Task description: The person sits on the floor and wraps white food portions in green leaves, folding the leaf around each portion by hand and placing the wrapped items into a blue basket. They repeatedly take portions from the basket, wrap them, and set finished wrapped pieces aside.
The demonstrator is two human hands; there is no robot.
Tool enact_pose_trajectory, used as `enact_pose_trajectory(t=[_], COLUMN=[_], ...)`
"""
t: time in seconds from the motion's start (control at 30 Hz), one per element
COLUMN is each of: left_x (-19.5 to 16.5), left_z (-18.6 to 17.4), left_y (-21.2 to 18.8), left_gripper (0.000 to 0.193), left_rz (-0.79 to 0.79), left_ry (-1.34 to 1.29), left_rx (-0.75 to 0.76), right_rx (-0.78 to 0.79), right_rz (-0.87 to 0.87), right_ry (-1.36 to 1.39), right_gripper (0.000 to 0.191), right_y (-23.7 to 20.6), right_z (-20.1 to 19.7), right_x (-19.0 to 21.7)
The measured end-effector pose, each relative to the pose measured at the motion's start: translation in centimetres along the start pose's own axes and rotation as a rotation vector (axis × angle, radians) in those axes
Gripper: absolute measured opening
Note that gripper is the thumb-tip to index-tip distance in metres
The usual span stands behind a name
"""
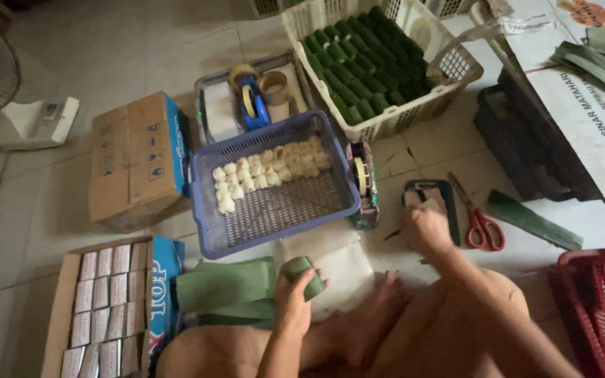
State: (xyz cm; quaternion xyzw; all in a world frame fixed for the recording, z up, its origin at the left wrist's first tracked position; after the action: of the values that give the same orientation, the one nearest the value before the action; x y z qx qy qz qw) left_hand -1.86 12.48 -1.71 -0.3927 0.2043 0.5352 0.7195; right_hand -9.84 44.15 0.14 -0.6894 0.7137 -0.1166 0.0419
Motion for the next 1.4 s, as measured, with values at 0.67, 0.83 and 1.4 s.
enact_pose_trajectory(t=[0.67, 0.83, 1.4], left_x=[-3.9, -4.2, -1.0], left_z=[1.1, -0.6, 0.1], left_y=[-3.5, -4.7, -3.6], left_gripper=[0.052, 0.057, 0.045], left_rz=[0.113, 0.115, 0.063], left_ry=[0.11, 0.11, -0.001], left_rx=[0.116, 0.088, 0.038], right_rx=[0.14, -0.047, -0.246], right_rz=[-0.17, -0.112, 0.266], right_ry=[-0.5, -0.121, 0.329], right_gripper=[0.018, 0.03, 0.028], right_y=[1.1, 0.5, -1.0], right_z=[0.2, -0.9, -1.3], right_x=[-1.3, -1.6, -7.5])
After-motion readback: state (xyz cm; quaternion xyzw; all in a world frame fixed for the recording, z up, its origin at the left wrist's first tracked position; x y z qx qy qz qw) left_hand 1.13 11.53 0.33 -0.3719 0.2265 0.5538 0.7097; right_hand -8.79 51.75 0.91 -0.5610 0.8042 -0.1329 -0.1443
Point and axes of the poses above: each hand's wrist, its own y-axis towards the middle knuckle, its own z-axis out of the palm, x = y × z, the point moved 4 cm from there along y, towards the middle knuckle, and after that the axes turned 10 degrees about x, right-handed, at the moved point
